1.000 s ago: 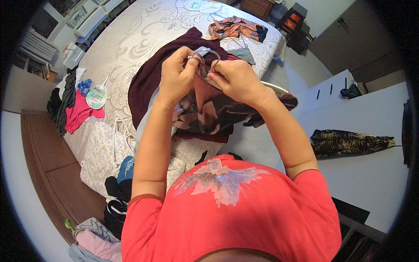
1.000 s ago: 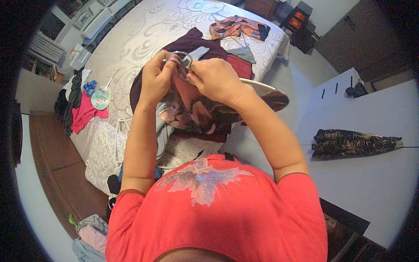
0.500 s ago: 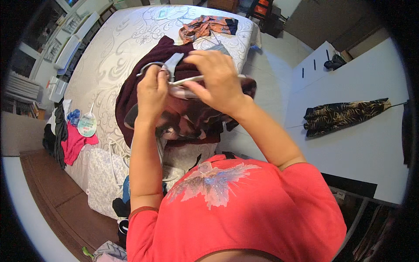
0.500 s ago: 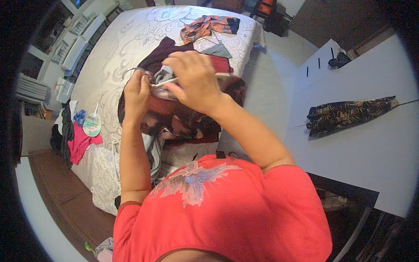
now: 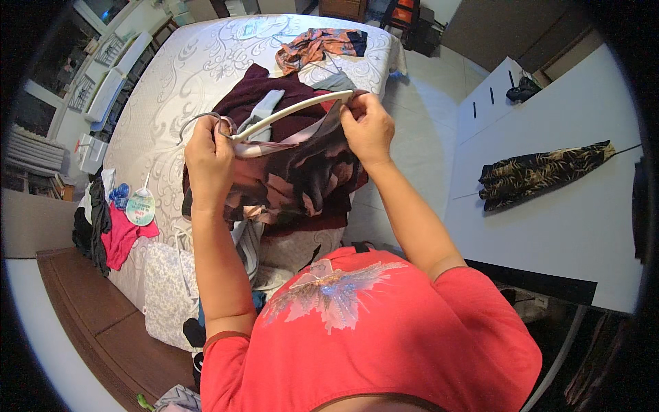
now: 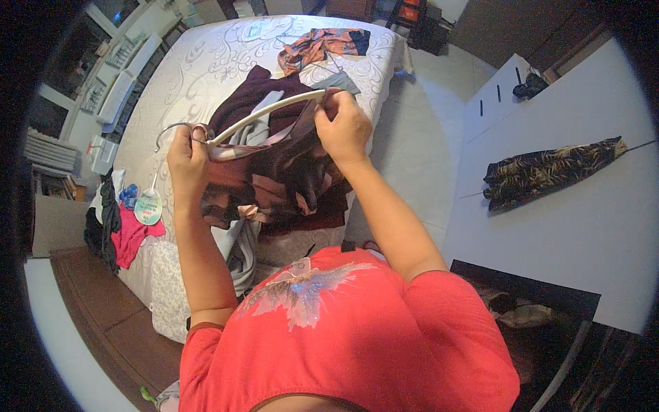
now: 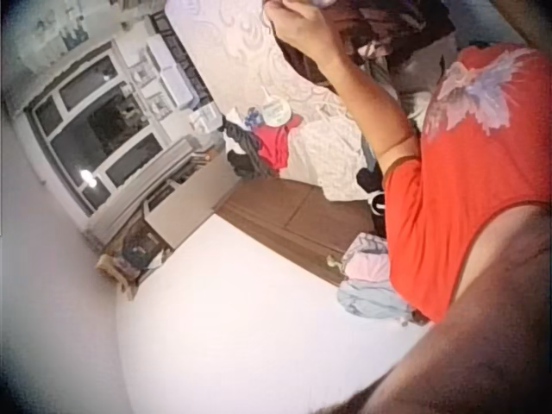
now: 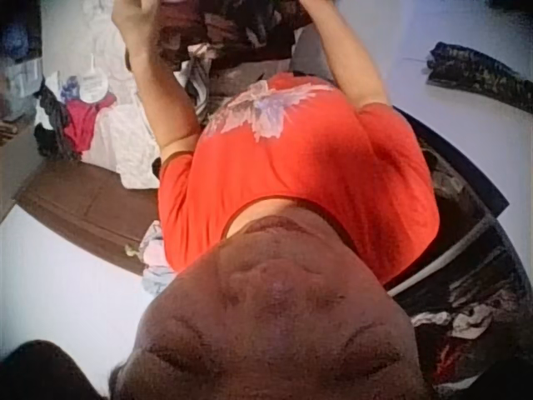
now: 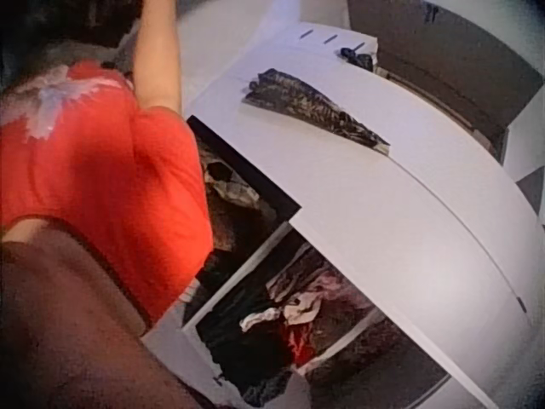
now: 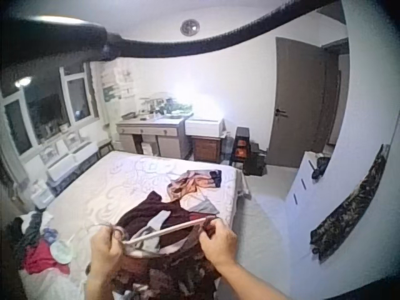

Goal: The person picks up various garments from a bed, places them on hangers, and hangs them in a closet. Items handled include a striped shirt, a quilted jacket, a patterned top, a scarf, and a hoodie. The person repeatedly moves between the bed and the closet to store each item.

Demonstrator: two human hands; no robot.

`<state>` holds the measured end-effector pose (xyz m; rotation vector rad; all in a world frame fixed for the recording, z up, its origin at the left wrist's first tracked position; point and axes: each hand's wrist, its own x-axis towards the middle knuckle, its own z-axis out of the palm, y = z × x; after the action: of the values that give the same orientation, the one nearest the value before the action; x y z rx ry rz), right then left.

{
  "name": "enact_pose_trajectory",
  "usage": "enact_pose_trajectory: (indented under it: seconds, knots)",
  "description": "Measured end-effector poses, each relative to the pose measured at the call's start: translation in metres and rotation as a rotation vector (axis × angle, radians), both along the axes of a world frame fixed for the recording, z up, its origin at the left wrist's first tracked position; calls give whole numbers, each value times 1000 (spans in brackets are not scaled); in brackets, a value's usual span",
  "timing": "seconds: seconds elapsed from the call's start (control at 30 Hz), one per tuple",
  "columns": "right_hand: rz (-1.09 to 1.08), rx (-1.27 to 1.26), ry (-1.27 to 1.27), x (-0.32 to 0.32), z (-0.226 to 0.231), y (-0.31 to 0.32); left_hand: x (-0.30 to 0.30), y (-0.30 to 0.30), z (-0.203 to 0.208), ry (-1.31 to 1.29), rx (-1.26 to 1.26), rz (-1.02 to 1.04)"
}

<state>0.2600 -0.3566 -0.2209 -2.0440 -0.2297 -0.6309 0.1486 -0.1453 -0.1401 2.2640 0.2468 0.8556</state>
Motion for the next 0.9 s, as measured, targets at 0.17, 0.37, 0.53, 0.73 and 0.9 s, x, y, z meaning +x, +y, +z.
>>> enact_pose_trajectory:
  seconds: [0.17, 0.37, 0.53, 0.73, 0.9]
  knots:
    - [73, 82, 62, -2, -2, -3, -11, 11, -2, 72, 52, 123]
    - [25, 273, 264, 23, -34, -17, -26, 32, -6, 62, -10, 157]
    - [85, 230, 370, 30, -59, -14, -30, 51, -16, -79, -27, 156]
    - [308, -31, 551, -2, -33, -6, -36, 69, -17, -131, -118, 213]
    - [534, -136, 444, -22, -30, 2, -32, 81, -22, -222, -463, 105]
